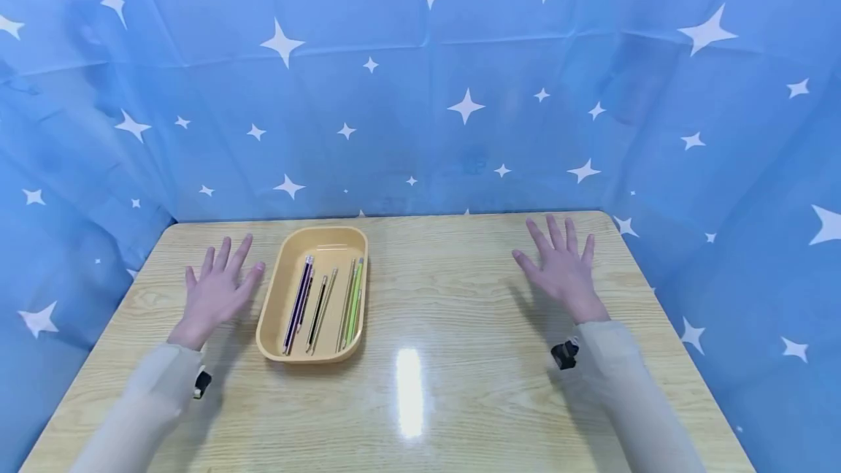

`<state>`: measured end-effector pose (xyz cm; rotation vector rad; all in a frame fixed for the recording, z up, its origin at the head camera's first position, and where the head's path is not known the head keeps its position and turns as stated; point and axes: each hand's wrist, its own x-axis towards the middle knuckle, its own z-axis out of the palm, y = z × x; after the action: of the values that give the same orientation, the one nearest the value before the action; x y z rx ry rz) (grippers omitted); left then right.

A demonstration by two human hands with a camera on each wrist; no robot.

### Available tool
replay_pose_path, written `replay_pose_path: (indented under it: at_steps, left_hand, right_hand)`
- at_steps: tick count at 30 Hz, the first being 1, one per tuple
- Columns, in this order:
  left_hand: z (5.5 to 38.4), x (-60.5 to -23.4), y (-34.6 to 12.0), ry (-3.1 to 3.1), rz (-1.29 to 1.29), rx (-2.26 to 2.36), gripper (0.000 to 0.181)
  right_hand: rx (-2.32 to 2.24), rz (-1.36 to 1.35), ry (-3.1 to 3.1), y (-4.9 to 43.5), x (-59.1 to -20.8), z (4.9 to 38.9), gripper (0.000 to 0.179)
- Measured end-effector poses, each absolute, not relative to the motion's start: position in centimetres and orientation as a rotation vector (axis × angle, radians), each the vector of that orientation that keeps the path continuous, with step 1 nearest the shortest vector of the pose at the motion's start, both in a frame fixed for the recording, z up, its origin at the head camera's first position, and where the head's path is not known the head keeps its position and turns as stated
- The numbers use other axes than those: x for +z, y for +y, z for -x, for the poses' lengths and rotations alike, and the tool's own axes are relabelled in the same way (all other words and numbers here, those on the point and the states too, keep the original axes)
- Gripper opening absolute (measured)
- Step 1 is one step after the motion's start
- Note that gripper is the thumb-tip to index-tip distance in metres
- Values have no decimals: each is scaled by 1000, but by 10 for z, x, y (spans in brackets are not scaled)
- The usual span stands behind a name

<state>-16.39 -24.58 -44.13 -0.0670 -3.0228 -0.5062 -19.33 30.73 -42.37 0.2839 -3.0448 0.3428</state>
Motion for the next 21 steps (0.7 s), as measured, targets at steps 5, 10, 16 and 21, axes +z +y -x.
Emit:
replay_pose_path:
  at_steps: [5,10,16,21]
  left_hand:
    - [164,-445,-238,-3026,122,-521,62]
    - [162,-447,-232,-3046,201,-519,62]
    - [157,-452,-226,-3052,261,-550,63]
    - [154,-455,-225,-3069,299,-618,64]
  right_hand:
    - [436,-381,-2972,299,-430,195,64]
    - [531,-455,-2877,290,-437,196,54]
    - [685,-522,-2783,280,-446,197,44]
    - [734,-587,-2737,272,-453,196,38]
